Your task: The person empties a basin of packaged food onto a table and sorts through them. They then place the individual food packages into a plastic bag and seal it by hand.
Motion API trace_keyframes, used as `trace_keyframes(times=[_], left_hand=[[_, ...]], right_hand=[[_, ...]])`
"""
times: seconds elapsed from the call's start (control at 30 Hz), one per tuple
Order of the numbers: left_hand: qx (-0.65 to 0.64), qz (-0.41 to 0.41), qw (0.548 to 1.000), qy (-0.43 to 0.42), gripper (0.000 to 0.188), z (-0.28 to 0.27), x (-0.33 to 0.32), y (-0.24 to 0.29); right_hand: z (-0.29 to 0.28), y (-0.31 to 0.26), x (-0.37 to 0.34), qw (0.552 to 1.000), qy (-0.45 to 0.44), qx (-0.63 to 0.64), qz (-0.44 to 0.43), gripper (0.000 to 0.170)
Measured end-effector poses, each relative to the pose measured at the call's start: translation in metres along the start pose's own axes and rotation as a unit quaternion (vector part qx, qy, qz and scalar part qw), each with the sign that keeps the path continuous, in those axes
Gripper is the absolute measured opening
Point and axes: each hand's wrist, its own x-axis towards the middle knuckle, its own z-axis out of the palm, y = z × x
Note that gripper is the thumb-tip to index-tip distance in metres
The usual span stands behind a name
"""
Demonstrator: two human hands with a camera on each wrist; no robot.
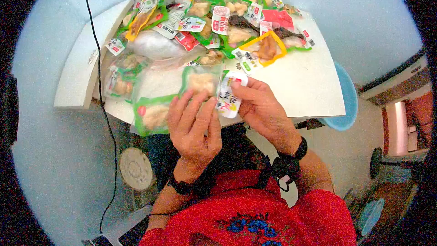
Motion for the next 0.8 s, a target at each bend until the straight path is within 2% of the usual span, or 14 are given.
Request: trace_keyframes(times=[0.17, 0.27, 0.47, 0.57, 0.77, 0.8], left_hand=[[-0.004, 0.002, 1.000, -0.008, 0.024, -0.002, 0.000, 0.000], [-0.011, 0.003, 1.000, -0.007, 0.023, -0.002, 0.001, 0.001], [-0.030, 0.008, 1.000, -0.002, 0.020, 0.001, 0.001, -0.001], [-0.041, 0.006, 0.999, -0.005, 0.020, 0.000, 0.001, -0.002], [-0.046, 0.000, 0.999, -0.007, 0.021, -0.002, 0.000, -0.005], [-0.046, -0.002, 0.999, -0.007, 0.021, -0.002, 0.000, -0.005]], right_hand=[[0.011, 0.017, 0.016, 0.997, -0.070, 0.001, 0.010, 0.024], [0.018, 0.023, 0.021, 0.997, -0.080, 0.000, 0.021, 0.024], [0.033, 0.030, 0.036, 0.995, -0.023, -0.090, 0.026, 0.024], [0.026, 0.040, 0.050, 0.990, -0.051, -0.129, 0.008, 0.024], [0.030, 0.046, 0.058, 0.969, -0.031, -0.238, -0.050, 0.027], [0.034, 0.048, 0.054, 0.981, 0.010, -0.189, -0.039, 0.026]])
